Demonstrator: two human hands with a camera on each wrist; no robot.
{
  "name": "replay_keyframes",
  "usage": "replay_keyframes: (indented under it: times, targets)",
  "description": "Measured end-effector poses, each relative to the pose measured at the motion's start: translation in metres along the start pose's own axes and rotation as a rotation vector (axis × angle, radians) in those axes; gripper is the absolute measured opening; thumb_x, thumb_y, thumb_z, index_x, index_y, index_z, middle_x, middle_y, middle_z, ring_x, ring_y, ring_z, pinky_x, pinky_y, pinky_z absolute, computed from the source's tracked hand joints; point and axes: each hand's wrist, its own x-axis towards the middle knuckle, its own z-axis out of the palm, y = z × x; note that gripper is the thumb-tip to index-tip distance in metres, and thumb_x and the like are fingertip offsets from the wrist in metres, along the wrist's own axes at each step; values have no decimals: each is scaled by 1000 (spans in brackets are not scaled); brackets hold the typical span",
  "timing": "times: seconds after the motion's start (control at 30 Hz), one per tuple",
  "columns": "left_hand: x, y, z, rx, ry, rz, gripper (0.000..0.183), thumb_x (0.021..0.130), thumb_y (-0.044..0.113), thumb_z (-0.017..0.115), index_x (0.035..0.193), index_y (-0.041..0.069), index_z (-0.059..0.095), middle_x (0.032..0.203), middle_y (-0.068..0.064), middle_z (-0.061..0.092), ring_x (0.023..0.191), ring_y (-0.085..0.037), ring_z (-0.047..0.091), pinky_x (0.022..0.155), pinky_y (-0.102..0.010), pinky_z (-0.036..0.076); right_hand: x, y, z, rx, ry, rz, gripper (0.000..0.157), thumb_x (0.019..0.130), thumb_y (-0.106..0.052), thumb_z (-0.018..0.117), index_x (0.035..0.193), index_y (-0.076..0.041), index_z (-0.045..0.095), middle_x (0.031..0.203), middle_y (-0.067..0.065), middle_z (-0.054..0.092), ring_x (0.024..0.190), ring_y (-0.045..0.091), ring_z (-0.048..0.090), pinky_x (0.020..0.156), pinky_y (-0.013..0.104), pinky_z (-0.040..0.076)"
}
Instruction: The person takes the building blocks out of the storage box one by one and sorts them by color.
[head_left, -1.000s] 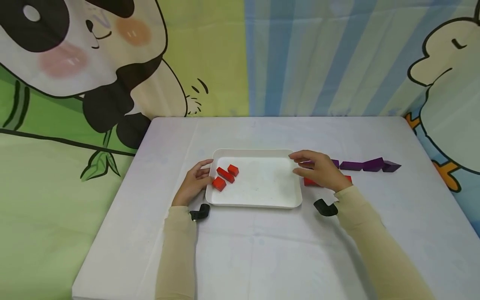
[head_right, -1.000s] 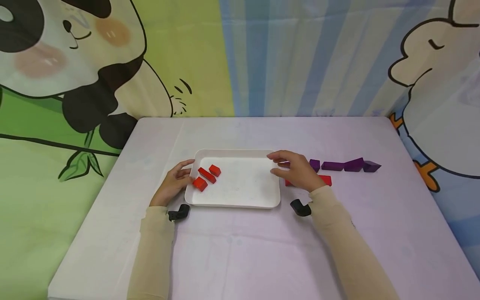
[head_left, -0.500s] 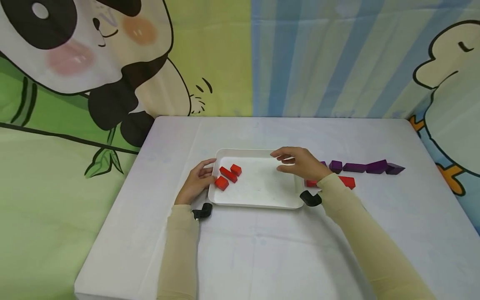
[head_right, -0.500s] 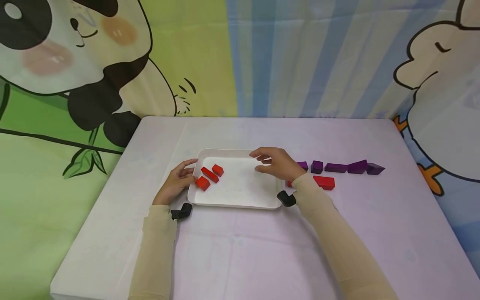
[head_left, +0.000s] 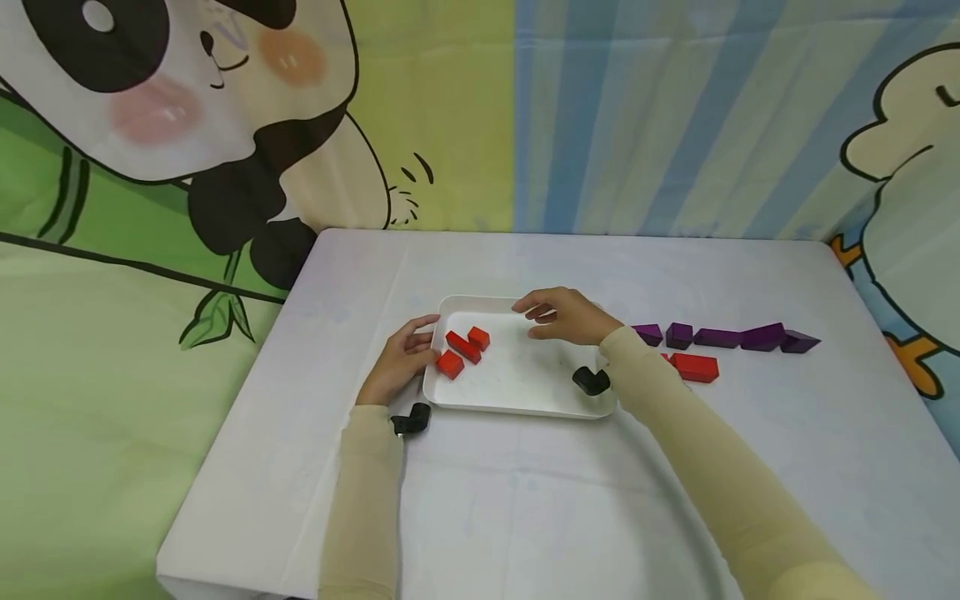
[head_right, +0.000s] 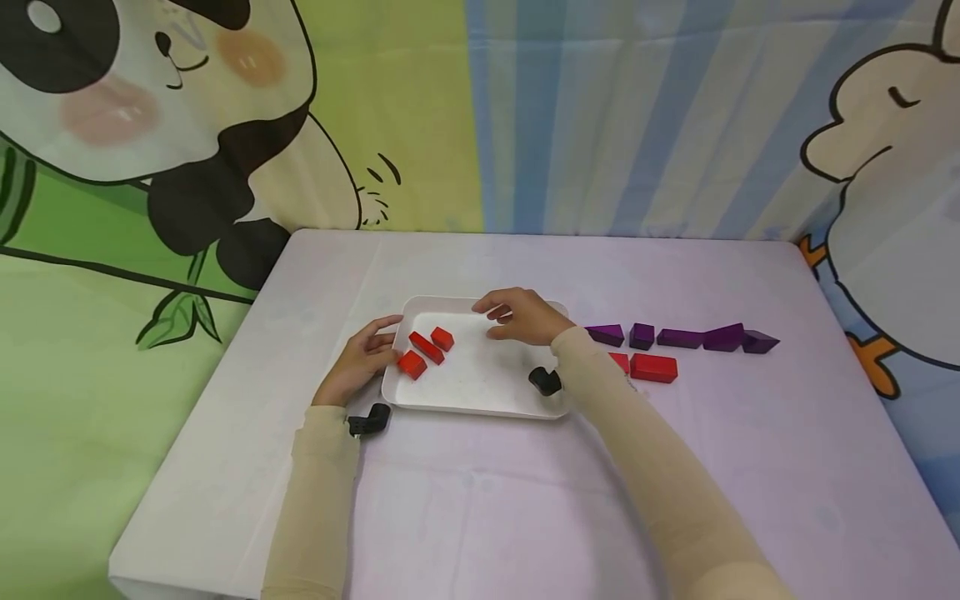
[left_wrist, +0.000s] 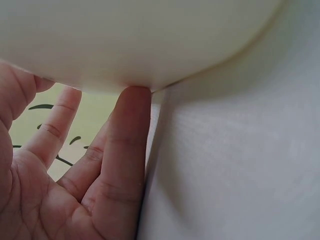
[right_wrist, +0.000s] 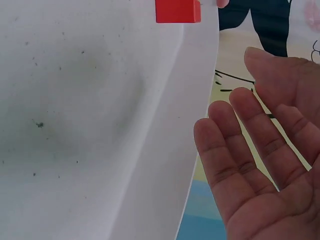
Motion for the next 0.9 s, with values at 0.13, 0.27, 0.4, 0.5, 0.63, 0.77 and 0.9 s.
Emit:
replay_keyframes:
  times: [0.13,0.27,0.4,0.5,0.63,0.77,0.9]
  targets:
    - [1,1,-1,-19,-13,30,66,94,-1,65,159,10,53,147,-29,60,131,-40,63,91,-32,59,12,1,6,3,-29,0,46,97,9,73,142,10,62,147,28,61,135,43,60,115,49,48]
    - [0,2,0,-21,-15,40,66,93,-1,64,158,9,53,147,-30,60,130,-39,64,91,-32,59,22,2,12,9,-57,-5,46,97,8,73,142,9,62,148,26,61,136,43,60,116,48,48]
    - [-1,1,-1,-18,-6,31,66,92,-1,65,157,11,55,145,-28,62,127,-37,65,91,-32,59,31,1,19,-2,-74,-2,46,96,8,74,142,7,64,148,24,62,135,41,62,116,47,48]
    - [-1,1,0,-26,0,26,66,92,-1,66,157,12,56,144,-27,63,125,-35,65,90,-32,59,38,0,24,-14,-86,5,46,96,9,74,141,5,65,147,22,64,134,40,62,115,45,49]
    - [-2,2,0,-35,-3,28,66,93,-1,65,158,10,54,145,-28,62,126,-36,65,90,-31,59,47,-1,30,-27,-100,10,46,96,11,73,141,5,66,147,22,64,135,40,63,114,43,50]
    - [-2,2,0,-42,-9,26,67,93,-1,65,158,8,53,146,-29,61,126,-36,65,90,-31,59,56,-1,36,-42,-120,20,48,96,12,70,144,4,64,150,22,62,136,39,62,114,43,50]
    - [-2,2,1,-45,-8,29,67,93,-2,65,158,8,54,145,-29,61,125,-35,65,91,-30,58,61,-1,43,-62,-134,20,50,95,13,69,144,3,64,150,21,62,137,39,62,114,43,50]
